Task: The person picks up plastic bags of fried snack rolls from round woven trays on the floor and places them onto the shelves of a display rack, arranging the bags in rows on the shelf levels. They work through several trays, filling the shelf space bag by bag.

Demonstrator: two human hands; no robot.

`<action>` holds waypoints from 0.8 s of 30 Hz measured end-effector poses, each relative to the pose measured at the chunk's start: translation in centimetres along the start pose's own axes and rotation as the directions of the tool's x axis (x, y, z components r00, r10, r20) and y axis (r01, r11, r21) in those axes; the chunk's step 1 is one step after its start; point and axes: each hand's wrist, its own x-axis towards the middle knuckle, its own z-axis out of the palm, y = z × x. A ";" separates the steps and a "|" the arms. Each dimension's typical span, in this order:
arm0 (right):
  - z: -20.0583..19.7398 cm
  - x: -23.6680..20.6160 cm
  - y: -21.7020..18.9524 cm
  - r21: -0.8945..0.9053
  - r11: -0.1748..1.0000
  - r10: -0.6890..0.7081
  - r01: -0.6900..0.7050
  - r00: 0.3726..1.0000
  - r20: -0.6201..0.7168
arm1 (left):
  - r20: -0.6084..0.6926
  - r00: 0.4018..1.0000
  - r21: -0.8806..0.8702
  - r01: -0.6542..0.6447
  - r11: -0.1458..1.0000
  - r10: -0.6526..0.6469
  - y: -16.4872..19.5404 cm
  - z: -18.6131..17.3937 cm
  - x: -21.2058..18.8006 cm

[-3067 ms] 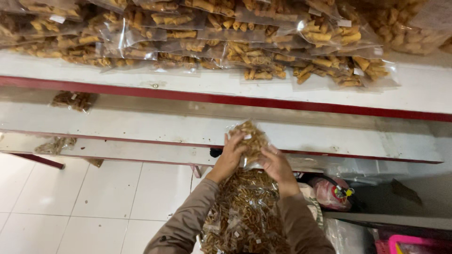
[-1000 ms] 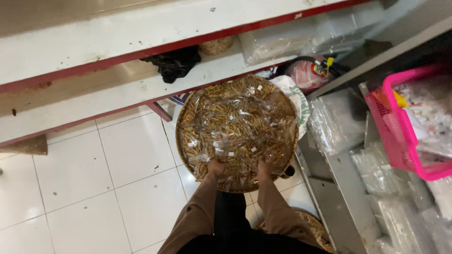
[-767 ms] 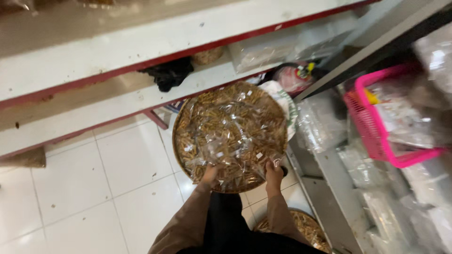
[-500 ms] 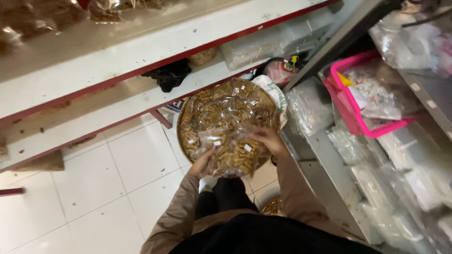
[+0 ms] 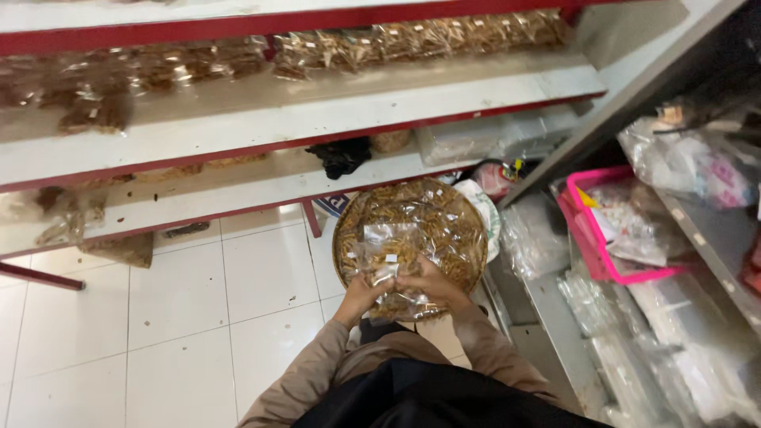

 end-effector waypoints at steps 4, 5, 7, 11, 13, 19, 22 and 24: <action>-1.5 1.8 -0.5 0.427 0.903 0.052 0.040 0.978 -0.202 | -0.100 0.981 -0.264 0.132 0.955 -0.164 1.3 -0.7 0.1; -1.8 2.4 -0.9 0.394 0.919 0.036 0.027 0.988 -0.152 | -0.111 0.981 -0.430 0.097 0.898 -0.159 1.7 -1.1 0.3; -2.0 3.8 -1.9 0.320 0.947 0.001 0.014 0.999 -0.048 | -0.161 0.978 -0.429 0.048 0.902 -0.128 3.0 -2.7 1.0; -2.3 6.7 -5.2 0.399 0.911 -0.050 0.104 0.989 -0.143 | -0.265 0.962 -0.356 -0.031 0.934 -0.069 5.3 -6.6 2.1; -2.1 8.3 -7.0 0.249 0.961 -0.108 0.119 0.993 -0.055 | -0.306 0.948 -0.286 -0.003 0.958 -0.088 6.3 -8.0 3.2; 0.9 13.4 -10.2 0.029 0.970 -0.241 0.239 0.963 0.120 | -0.218 0.975 -0.307 -0.105 0.946 0.038 9.8 -10.3 9.4; 2.9 15.9 -11.2 -0.244 0.953 -0.131 0.181 0.969 0.209 | -0.171 0.979 -0.401 -0.175 0.899 0.114 12.1 -10.7 13.6; 4.2 17.6 -11.7 0.013 0.974 -0.225 0.225 0.971 0.078 | -0.256 0.965 -0.426 -0.169 0.889 0.061 13.5 -10.4 16.0</action>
